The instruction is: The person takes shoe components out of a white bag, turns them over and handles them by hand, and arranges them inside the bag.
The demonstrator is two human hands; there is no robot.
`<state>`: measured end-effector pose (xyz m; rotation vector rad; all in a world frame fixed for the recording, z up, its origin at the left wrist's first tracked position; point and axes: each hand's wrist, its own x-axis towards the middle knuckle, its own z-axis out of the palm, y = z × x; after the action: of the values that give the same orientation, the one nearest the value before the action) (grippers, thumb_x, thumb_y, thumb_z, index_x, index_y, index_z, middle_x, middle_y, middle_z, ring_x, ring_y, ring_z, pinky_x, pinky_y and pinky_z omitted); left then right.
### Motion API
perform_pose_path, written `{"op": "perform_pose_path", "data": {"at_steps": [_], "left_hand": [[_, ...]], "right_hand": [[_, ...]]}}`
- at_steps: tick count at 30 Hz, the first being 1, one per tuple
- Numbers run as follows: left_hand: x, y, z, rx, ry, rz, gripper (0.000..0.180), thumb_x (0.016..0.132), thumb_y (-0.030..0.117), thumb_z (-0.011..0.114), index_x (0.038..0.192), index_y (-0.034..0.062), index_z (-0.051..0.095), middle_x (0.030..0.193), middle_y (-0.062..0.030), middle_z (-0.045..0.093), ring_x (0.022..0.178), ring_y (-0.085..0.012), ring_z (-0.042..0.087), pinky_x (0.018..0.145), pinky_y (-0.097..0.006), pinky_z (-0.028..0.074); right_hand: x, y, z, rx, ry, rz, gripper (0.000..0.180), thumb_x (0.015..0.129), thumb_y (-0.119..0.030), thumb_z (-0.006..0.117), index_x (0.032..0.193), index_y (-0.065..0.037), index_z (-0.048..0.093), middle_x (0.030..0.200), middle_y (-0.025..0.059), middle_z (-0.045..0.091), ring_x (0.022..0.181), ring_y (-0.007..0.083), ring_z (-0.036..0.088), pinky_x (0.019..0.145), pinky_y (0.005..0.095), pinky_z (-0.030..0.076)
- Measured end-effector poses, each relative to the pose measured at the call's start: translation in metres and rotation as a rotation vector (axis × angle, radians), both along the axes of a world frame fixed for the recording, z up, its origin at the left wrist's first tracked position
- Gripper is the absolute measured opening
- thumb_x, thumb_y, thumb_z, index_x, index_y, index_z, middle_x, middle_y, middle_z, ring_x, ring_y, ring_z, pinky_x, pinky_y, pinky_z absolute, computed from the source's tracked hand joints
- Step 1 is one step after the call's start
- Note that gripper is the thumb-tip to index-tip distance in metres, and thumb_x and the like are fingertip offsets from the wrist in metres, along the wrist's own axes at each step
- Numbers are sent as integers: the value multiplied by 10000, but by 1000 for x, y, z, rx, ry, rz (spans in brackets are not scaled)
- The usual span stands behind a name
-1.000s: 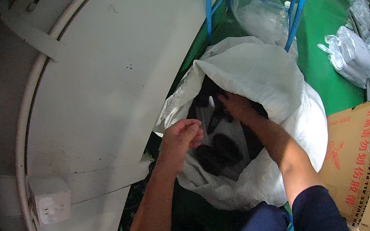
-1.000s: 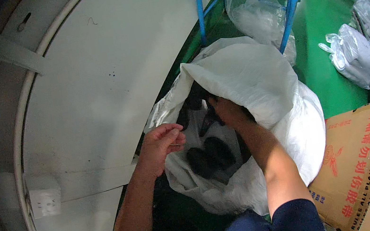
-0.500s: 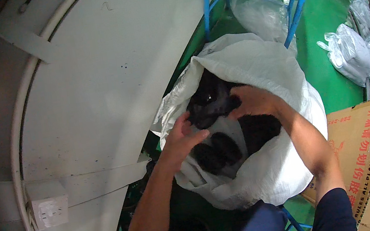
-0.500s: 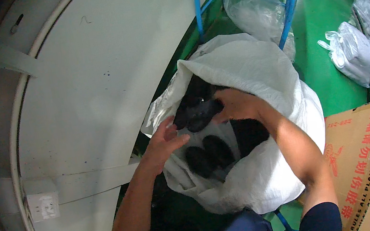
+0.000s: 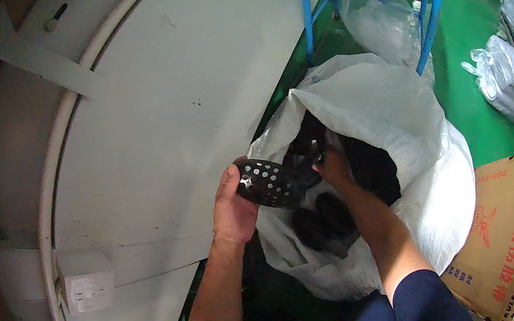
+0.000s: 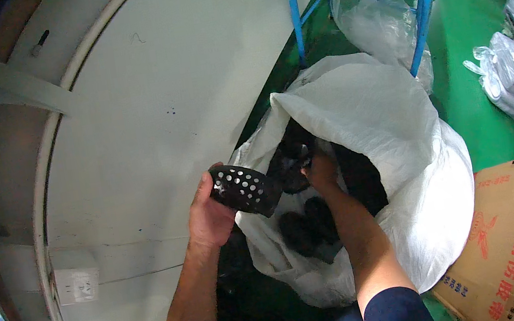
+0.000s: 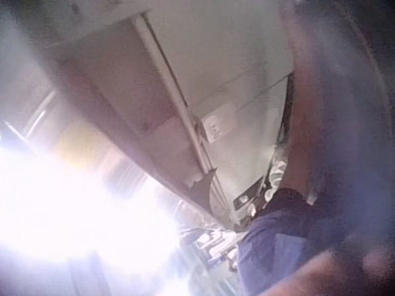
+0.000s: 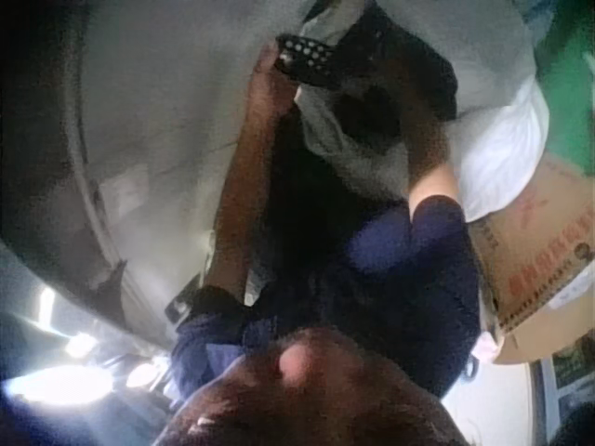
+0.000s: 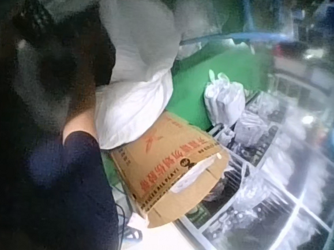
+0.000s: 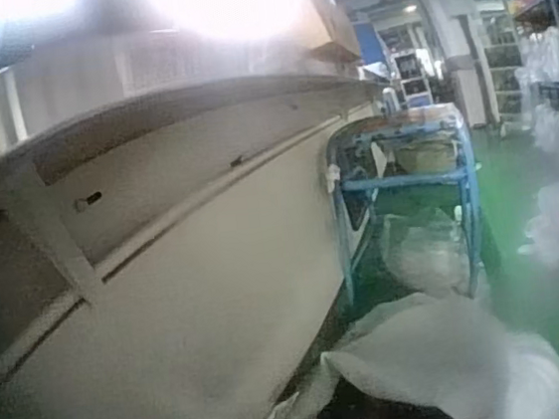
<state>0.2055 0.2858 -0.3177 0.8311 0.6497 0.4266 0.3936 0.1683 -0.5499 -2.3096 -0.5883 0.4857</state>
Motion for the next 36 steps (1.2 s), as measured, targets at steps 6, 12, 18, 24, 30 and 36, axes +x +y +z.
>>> {"op": "perform_pose_path", "data": {"at_steps": [6, 12, 18, 24, 30, 36], "left_hand": [[0, 9, -11, -62, -82, 29, 427, 979, 412, 552, 1259, 90, 550, 1184, -60, 608, 1125, -223, 576, 994, -429, 439], [3, 6, -12, 80, -9, 130, 467, 996, 434, 512, 1319, 97, 493, 1227, -70, 587, 1160, -245, 563, 991, -459, 447], [20, -13, -18, -91, -203, -111, 472, 1042, 434, 435, 1344, 74, 481, 1261, -81, 583, 1165, -219, 572, 1020, -424, 441], [26, -42, 9, 125, -187, -189, 435, 1056, 324, 437, 1336, -2, 502, 1210, -83, 604, 1104, -196, 603, 986, -361, 472], [22, -28, -7, 284, 15, -228, 396, 1042, 292, 466, 1230, -31, 597, 1090, -80, 650, 1001, -156, 635, 909, -292, 504], [22, -33, -8, 84, 302, -198, 477, 984, 394, 556, 1247, -4, 574, 1076, -131, 661, 973, -215, 646, 856, -373, 525]], "right_hand": [[8, -29, 30, -175, 133, 233, 642, 697, -382, 851, 1148, 13, 622, 1038, 219, 682, 987, 390, 661, 857, 443, 518], [-4, -107, 174, 565, 675, -211, 591, 786, -330, 808, 1199, 44, 614, 908, 112, 692, 838, 218, 679, 773, 335, 548], [-63, -93, 216, 619, 560, -167, 497, 854, -241, 765, 1227, 34, 585, 903, 117, 674, 785, 221, 662, 665, 345, 546], [-76, -87, 213, 248, -140, 122, 605, 836, -287, 766, 1301, 22, 533, 1041, 219, 637, 914, 415, 622, 836, 399, 522], [-72, -110, 228, 452, 224, 373, 652, 815, -201, 785, 1360, 13, 498, 1206, 234, 617, 1109, 289, 627, 955, 348, 475], [-58, -124, 201, 317, 209, 116, 587, 813, -219, 774, 1300, 0, 530, 1211, 257, 619, 1052, 356, 657, 830, 376, 534]]}}
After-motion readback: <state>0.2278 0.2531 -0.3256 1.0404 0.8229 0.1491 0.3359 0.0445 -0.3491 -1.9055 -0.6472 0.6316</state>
